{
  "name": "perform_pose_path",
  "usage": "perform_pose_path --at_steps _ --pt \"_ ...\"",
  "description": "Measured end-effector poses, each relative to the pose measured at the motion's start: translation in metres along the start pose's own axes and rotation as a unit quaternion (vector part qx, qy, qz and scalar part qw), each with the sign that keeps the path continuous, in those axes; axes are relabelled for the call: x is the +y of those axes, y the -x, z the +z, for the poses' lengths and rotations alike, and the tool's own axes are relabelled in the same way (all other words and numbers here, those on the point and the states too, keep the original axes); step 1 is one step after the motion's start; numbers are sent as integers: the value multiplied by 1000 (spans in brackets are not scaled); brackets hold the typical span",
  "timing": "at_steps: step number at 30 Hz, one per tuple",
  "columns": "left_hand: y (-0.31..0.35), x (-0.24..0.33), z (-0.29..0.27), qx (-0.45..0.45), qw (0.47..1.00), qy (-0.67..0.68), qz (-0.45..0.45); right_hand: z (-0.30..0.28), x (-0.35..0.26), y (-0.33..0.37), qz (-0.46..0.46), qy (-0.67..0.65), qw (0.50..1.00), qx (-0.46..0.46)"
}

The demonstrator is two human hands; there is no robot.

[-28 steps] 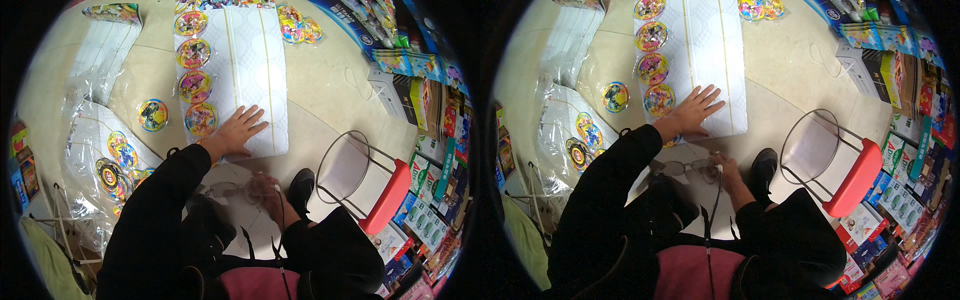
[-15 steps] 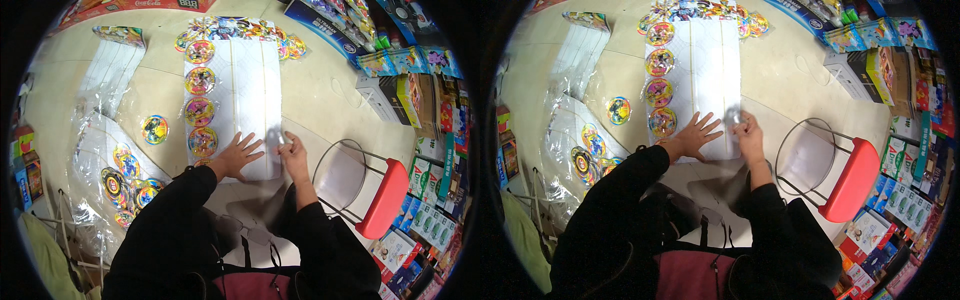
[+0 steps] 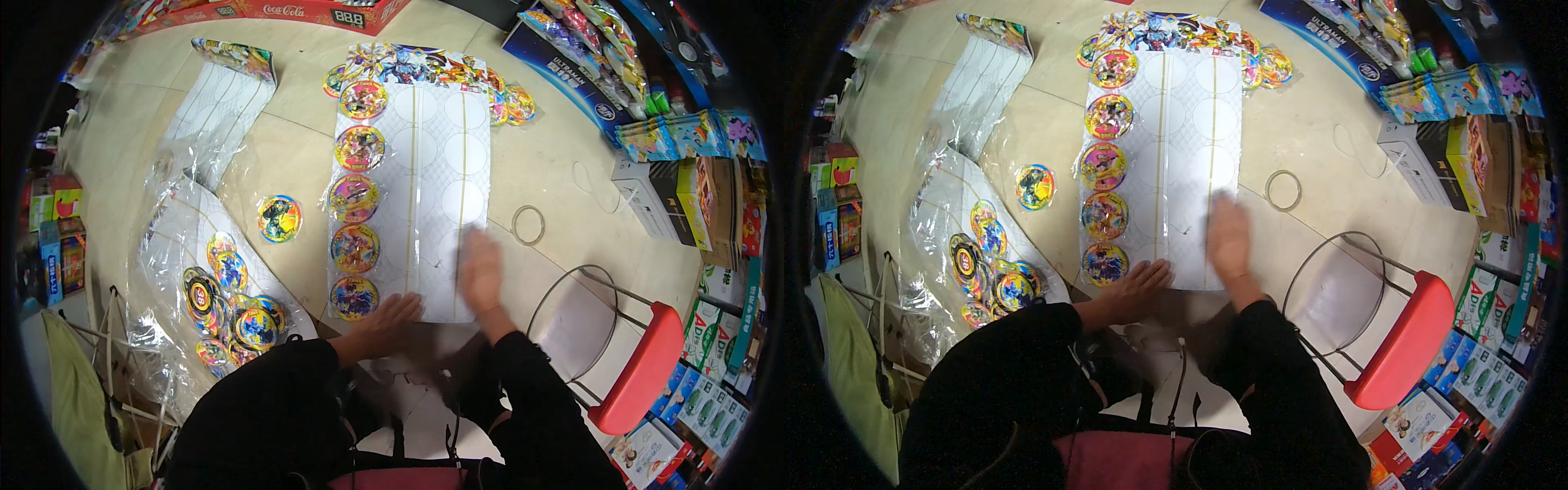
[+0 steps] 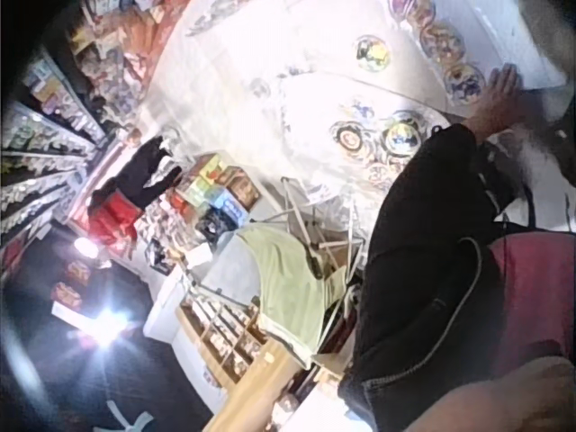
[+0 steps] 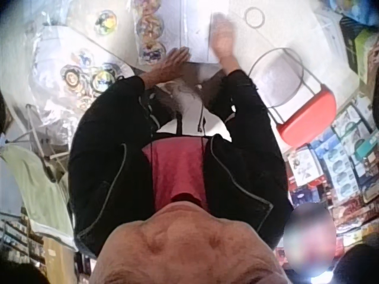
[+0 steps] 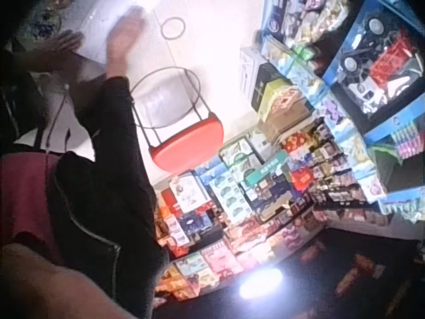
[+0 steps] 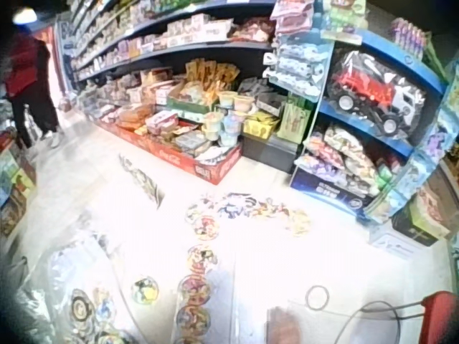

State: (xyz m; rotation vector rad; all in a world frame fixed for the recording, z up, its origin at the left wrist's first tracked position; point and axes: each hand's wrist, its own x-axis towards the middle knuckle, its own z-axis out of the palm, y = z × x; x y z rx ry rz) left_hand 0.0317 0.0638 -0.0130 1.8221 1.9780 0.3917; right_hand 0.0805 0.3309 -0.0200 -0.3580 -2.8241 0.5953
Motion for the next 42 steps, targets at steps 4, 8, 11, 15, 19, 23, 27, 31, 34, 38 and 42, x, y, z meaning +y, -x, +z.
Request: perform_pose_path --at_steps 4,8,11,15,19,23,27,31,34,38,42 --pt "0 2 -19 -239 971 1 23 34 -68 47 -129 -122 969 -171" --pt "12 -1 16 -185 982 33 -12 42 -88 21 -79 -74 973 -204" --pt "18 -5 30 -62 998 14 9 53 -80 -35 -36 -13 974 -222" --pt "-2 -11 21 -42 997 -61 0 72 -70 -88 -36 15 979 -202" --pt "-10 -22 10 -100 991 -84 22 80 -59 -139 -34 68 982 -175" --pt "-12 -18 0 -78 994 68 -30 87 -57 -173 -43 87 981 -166" --pt "-11 -12 23 -95 938 -332 11 92 -51 -191 -39 101 981 -159" --pt "-10 -10 37 -43 998 16 -45 96 -55 -193 -48 92 984 -148" --pt "-26 -11 -17 -82 981 153 -89 96 -47 -194 -53 110 982 -145" --pt "-45 4 -20 18 971 118 -207 100 -36 -193 -99 102 983 -112" --pt "-66 23 -19 45 955 79 -283 103 -33 -194 -114 94 984 -98"
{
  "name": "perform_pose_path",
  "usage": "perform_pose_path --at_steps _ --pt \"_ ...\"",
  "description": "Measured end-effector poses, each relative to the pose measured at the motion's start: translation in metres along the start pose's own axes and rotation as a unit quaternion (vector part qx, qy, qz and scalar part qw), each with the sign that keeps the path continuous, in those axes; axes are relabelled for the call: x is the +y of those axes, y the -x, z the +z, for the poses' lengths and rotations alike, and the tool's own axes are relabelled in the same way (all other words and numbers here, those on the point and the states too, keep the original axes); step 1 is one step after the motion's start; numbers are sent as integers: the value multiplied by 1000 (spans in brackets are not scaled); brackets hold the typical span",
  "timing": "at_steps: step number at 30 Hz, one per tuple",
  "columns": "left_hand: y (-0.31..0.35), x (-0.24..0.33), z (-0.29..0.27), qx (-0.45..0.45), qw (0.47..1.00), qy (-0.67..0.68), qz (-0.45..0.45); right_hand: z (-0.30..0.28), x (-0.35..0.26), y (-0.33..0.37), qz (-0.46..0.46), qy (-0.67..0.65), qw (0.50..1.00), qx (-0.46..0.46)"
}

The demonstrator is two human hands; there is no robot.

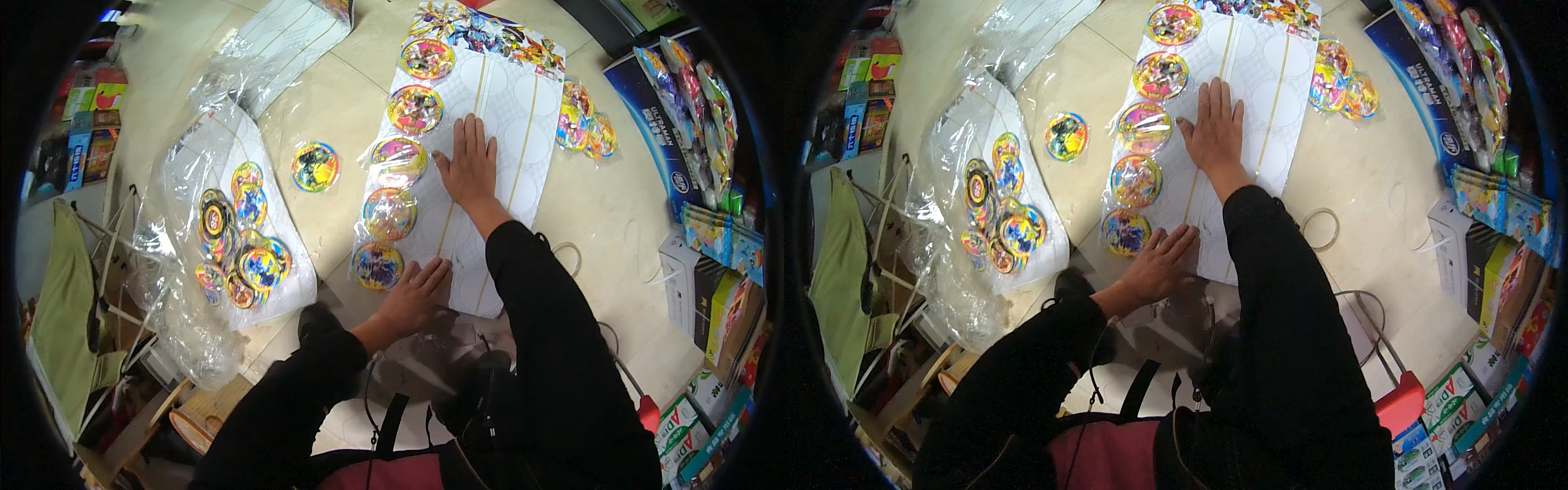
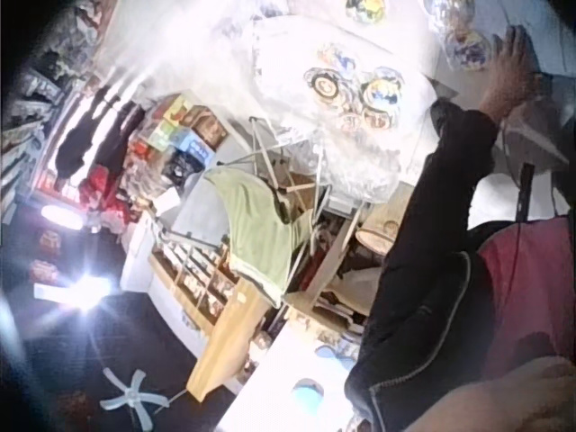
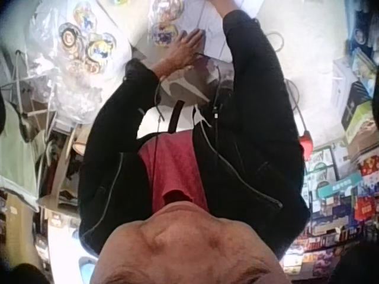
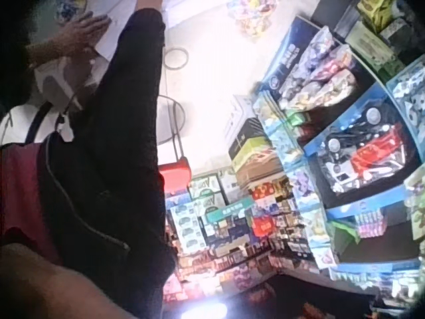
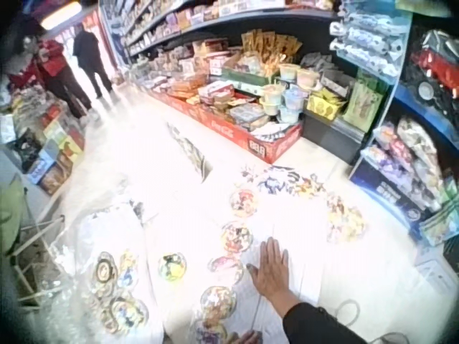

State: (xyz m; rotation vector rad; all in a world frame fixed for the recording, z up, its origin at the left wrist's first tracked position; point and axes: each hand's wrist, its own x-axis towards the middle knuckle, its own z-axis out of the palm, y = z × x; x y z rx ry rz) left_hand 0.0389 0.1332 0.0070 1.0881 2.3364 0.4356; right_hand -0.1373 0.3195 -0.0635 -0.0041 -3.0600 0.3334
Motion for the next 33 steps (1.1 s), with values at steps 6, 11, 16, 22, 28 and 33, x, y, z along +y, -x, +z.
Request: perform_pose_path --at_steps 6,11,16,22,28,33 --pt "44 41 8 -113 992 -27 -57 -10 3 -5 17 -40 996 -75" --pt "76 52 41 -47 984 140 -103 -41 30 -2 -58 -110 988 -88" --pt "39 60 62 176 535 735 -378 -49 41 113 -233 -245 939 -58" --pt "22 59 62 253 324 867 -281 -91 9 187 -255 -375 883 -123" --pt "23 56 32 311 412 806 -291 -117 -1 173 -291 -399 860 -132" --pt "23 59 12 344 462 756 -312 -123 -14 163 -310 -357 871 -131"
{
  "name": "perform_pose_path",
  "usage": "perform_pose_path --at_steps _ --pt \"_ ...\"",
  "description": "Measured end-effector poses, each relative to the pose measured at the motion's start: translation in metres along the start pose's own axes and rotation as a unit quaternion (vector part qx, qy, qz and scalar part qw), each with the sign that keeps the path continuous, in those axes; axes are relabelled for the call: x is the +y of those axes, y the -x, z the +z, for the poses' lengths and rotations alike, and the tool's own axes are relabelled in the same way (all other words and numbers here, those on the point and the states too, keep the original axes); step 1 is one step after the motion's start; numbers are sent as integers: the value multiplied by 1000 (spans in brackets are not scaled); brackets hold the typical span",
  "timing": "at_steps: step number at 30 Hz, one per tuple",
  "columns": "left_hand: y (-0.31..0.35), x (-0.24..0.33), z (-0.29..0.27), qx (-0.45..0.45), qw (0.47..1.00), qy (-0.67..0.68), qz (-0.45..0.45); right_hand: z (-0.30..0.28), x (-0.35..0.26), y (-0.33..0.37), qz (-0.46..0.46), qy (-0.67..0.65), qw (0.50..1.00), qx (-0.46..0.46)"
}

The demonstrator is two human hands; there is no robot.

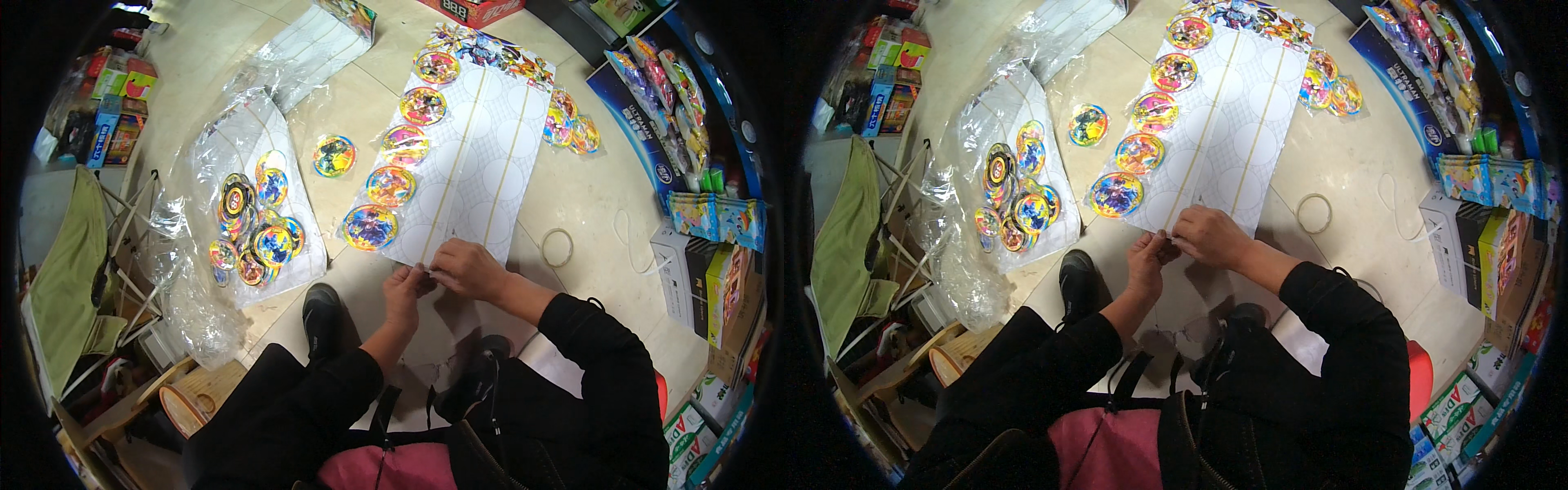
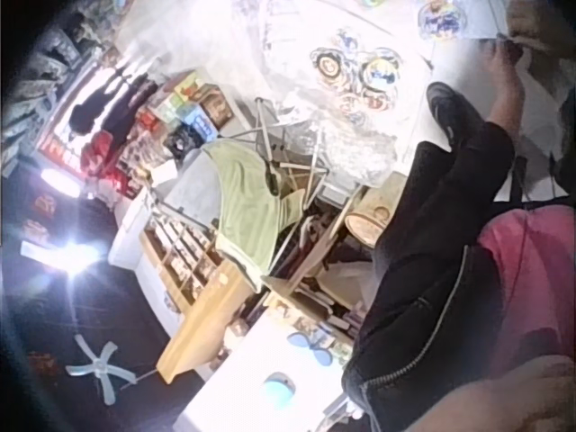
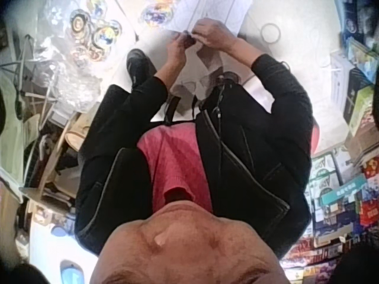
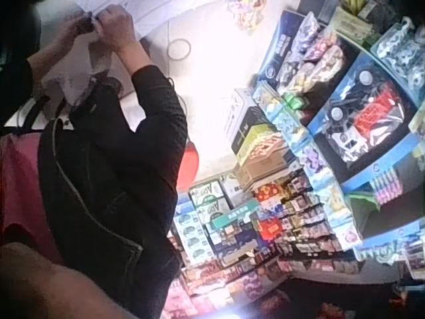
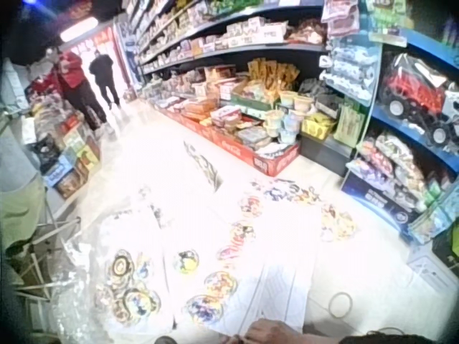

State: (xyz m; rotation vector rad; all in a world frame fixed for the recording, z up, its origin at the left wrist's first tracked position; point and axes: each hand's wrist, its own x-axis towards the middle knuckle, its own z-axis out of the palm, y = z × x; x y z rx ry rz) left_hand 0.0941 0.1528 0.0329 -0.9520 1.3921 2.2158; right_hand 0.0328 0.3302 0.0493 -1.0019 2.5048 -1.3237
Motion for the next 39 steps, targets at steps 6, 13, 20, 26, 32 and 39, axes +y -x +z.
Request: perform_pose_path --at_steps 6,13,20,26,32,39 --pt "-2 -3 -5 -28 995 -69 62 2 -4 -12 37 50 997 -55" --pt "-2 -4 -2 -4 996 -81 32 9 -9 -12 41 74 994 -66" --pt "-3 -9 -7 -9 997 -67 29 8 -14 -15 86 70 992 -62" --pt "-5 -11 -6 6 997 -69 20 10 -12 -15 110 60 990 -63" --pt "-1 -9 -2 7 997 -71 20 13 -4 -9 95 56 993 -49" --pt "0 -6 1 -11 998 -64 13 16 15 -7 76 38 996 -36"
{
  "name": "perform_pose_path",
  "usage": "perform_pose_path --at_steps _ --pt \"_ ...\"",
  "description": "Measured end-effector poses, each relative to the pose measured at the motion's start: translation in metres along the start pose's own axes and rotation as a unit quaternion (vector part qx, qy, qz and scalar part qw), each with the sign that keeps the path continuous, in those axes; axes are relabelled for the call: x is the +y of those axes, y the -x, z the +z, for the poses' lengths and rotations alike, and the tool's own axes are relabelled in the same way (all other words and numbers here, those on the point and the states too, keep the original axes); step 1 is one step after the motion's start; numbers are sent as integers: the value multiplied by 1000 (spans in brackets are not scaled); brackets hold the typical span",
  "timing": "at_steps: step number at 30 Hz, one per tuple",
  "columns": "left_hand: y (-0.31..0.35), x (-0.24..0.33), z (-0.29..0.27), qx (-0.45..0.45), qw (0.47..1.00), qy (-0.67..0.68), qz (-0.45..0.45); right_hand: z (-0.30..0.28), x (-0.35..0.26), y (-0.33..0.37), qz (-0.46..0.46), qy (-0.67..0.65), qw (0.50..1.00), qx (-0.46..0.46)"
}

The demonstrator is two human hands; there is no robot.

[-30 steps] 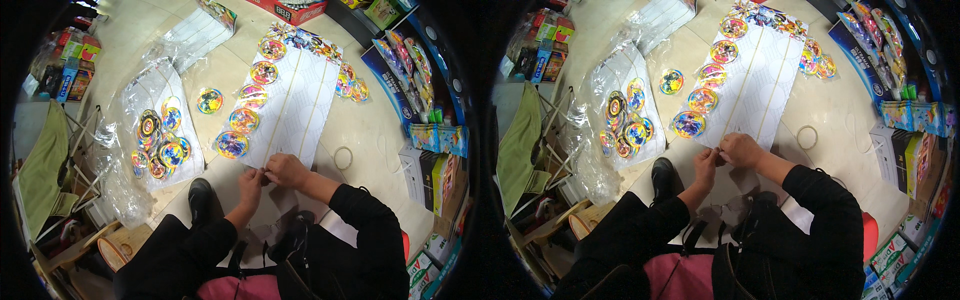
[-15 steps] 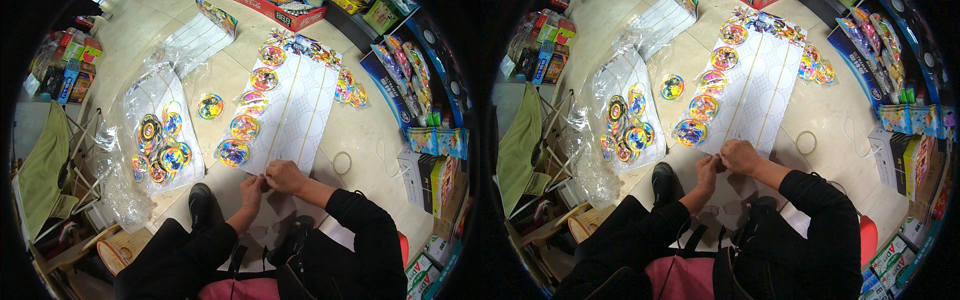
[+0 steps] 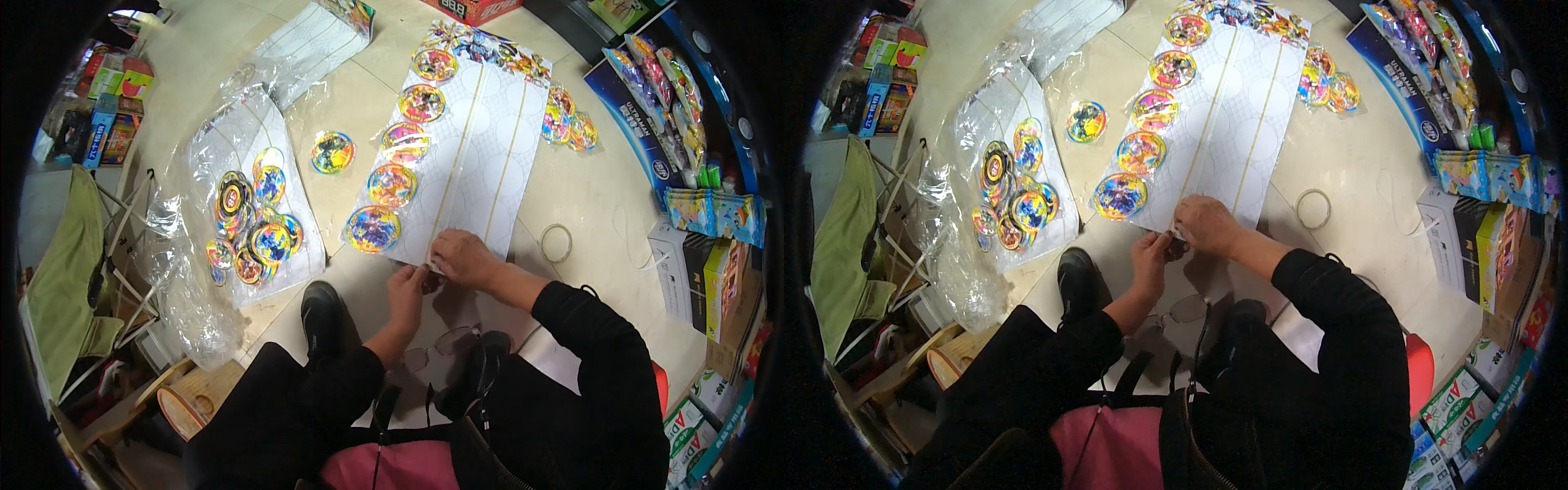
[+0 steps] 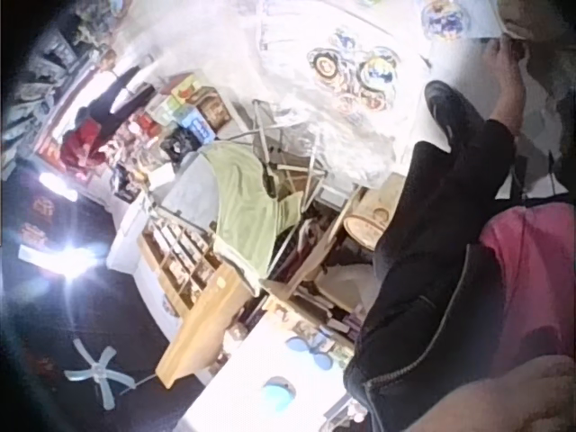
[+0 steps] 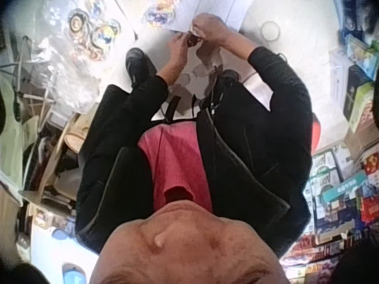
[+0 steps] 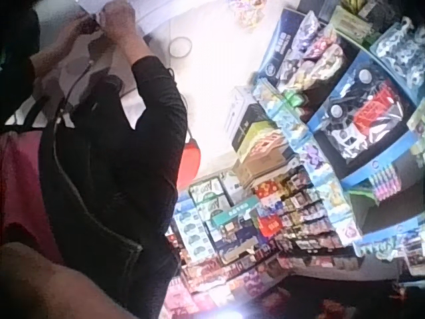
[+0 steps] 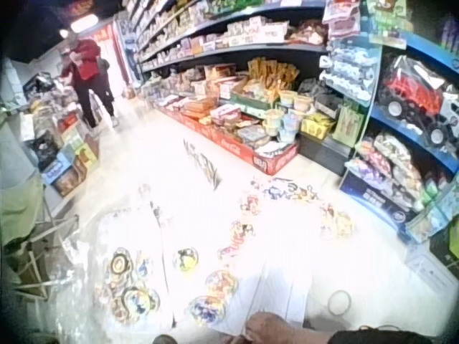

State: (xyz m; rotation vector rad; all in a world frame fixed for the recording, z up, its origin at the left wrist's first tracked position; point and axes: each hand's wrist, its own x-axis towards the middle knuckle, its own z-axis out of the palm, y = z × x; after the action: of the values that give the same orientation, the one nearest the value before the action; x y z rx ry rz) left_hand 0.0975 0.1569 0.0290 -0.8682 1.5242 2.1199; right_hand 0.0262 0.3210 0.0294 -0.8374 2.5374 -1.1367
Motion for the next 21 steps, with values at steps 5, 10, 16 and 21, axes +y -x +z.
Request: perform_pose_path --at_steps 5,10,16,21 --pt "-2 -2 -1 -4 1000 25 -15 -8 -3 -1 22 -49 998 -19" --pt "-1 -5 -4 4 1000 21 -20 -15 -14 -3 20 -35 998 -55" --pt "-9 -16 -10 -5 999 36 -20 -14 -12 -7 37 -38 997 -58" --pt "-9 -19 -14 -8 998 46 -33 -12 -12 -7 38 -43 997 -60"
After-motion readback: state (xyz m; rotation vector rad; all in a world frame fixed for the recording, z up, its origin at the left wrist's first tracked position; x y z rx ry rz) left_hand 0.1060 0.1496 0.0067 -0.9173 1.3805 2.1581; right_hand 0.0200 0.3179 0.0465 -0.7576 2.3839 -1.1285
